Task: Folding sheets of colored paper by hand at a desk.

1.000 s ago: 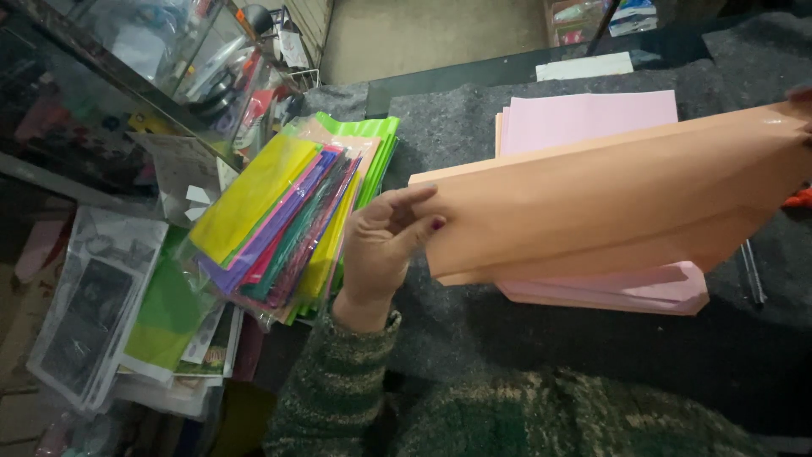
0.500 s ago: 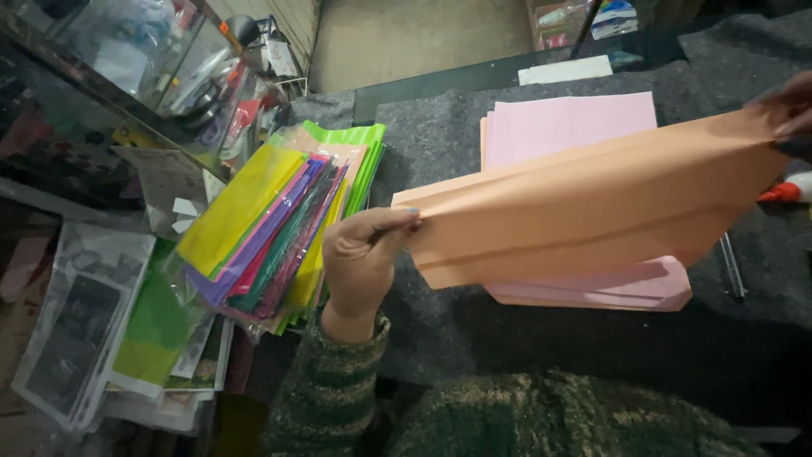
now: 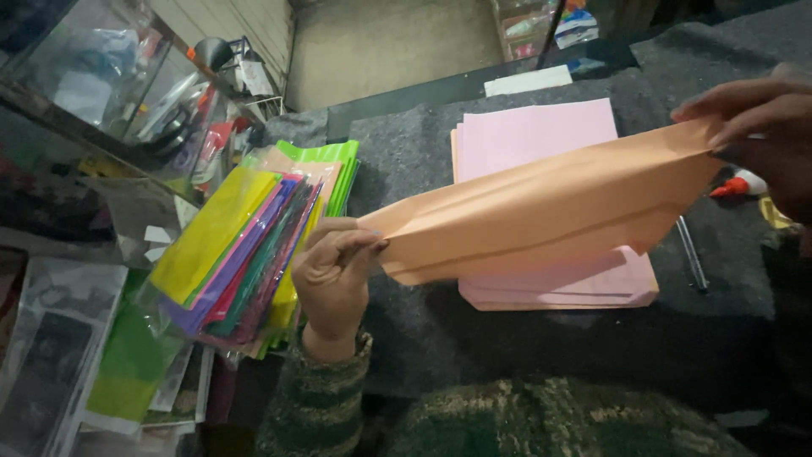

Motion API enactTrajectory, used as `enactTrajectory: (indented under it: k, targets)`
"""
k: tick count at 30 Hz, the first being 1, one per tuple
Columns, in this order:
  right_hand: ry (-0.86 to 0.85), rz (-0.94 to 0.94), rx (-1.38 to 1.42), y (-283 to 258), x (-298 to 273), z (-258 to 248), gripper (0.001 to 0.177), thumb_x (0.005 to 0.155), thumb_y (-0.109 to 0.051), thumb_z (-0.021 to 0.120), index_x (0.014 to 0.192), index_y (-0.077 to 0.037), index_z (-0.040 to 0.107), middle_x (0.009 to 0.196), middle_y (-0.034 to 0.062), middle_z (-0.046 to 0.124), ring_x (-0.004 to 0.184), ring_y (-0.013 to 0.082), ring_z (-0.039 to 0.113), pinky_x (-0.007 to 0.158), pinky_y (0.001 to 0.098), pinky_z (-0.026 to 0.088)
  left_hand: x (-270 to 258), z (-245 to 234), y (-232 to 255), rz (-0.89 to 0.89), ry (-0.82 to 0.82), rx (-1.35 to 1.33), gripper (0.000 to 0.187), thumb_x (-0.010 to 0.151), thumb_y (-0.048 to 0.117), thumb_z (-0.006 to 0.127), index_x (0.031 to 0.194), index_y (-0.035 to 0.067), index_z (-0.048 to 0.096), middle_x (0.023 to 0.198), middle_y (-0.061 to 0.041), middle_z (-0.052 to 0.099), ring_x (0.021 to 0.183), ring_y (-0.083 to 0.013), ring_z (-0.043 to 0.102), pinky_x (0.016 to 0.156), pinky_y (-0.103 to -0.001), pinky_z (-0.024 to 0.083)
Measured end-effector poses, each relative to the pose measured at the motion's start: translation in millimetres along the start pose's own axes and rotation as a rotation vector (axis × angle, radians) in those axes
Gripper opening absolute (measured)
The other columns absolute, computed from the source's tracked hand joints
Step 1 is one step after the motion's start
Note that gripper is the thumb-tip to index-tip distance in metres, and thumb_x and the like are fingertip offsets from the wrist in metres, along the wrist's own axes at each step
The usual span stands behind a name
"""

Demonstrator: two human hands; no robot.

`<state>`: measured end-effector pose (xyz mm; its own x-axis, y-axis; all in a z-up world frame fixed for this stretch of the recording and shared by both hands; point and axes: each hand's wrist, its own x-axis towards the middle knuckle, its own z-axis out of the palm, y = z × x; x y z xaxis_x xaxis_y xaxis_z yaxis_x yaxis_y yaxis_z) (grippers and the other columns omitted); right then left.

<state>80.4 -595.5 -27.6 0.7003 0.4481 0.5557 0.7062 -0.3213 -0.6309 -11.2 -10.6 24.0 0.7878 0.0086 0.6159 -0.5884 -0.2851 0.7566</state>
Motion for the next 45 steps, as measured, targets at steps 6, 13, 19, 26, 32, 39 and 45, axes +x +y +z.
enactTrajectory:
  k: [6,13,19,26,32,39,45]
  targets:
    - [0.0,0.038,-0.029,-69,40,51,0.009,0.097,-0.006,0.058,0.103,-0.011,0.062,0.128,0.0202,0.065,0.113,0.0291,0.071,0.088,0.0385,0.066,3,0,-11,0.12,-0.038,-0.038,0.013,0.087,0.001,0.083,0.094,0.002,0.072,0.115,-0.01,0.057,0.103,-0.0168,0.057,0.085,-0.027,0.05]
    - [-0.066,-0.228,-0.226,-62,43,41,0.008,0.095,-0.012,0.06,0.102,-0.008,0.062,0.123,0.0201,0.065,0.109,0.0291,0.072,0.092,0.0397,0.064,-11,-6,-35,-0.002,-0.129,-0.396,0.012,0.094,0.0,0.075,0.102,0.001,0.067,0.125,-0.021,0.072,0.119,-0.0248,0.071,0.099,-0.036,0.06]
    - [-0.193,-0.277,0.072,-26,33,27,0.024,0.088,-0.023,0.069,0.108,-0.014,0.061,0.127,0.0133,0.061,0.119,0.0252,0.069,0.106,0.0467,0.06,-13,-8,-37,-0.024,-0.119,-0.43,0.013,0.095,-0.001,0.075,0.103,0.001,0.066,0.12,-0.023,0.074,0.115,-0.0281,0.073,0.101,-0.039,0.06]
    - [-0.148,-0.199,0.067,-51,33,35,0.02,0.093,-0.01,0.064,0.112,-0.015,0.062,0.117,0.0057,0.069,0.128,0.0279,0.065,0.108,0.0475,0.059,-13,-13,-38,0.003,-0.146,-0.462,0.013,0.096,-0.004,0.074,0.104,0.001,0.065,0.116,-0.022,0.075,0.113,-0.0284,0.074,0.103,-0.041,0.06]
    - [-0.091,-0.21,0.004,-42,25,40,0.019,0.093,-0.01,0.064,0.111,-0.016,0.062,0.114,0.0059,0.07,0.123,0.0254,0.068,0.107,0.0483,0.059,-11,-15,-31,0.038,-0.098,-0.439,0.012,0.098,-0.006,0.073,0.103,0.001,0.065,0.112,-0.022,0.075,0.108,-0.0287,0.075,0.097,-0.04,0.062]
    - [-0.081,-0.214,-0.024,-34,20,49,0.014,0.092,-0.01,0.069,0.103,-0.018,0.067,0.11,0.0041,0.07,0.118,0.0227,0.068,0.115,0.0533,0.054,-7,-19,-22,0.106,-0.072,-0.33,0.016,0.095,-0.008,0.072,0.102,0.002,0.063,0.11,-0.021,0.075,0.105,-0.0276,0.075,0.093,-0.037,0.062]
    - [-0.231,-0.418,-0.037,142,-21,14,0.019,0.083,-0.02,0.074,0.1,-0.024,0.069,0.109,0.0026,0.072,0.113,0.023,0.07,0.109,0.0563,0.056,-5,-19,-17,0.145,-0.051,-0.273,0.016,0.094,-0.01,0.072,0.099,0.001,0.062,0.107,-0.02,0.074,0.105,-0.0267,0.074,0.095,-0.037,0.061]
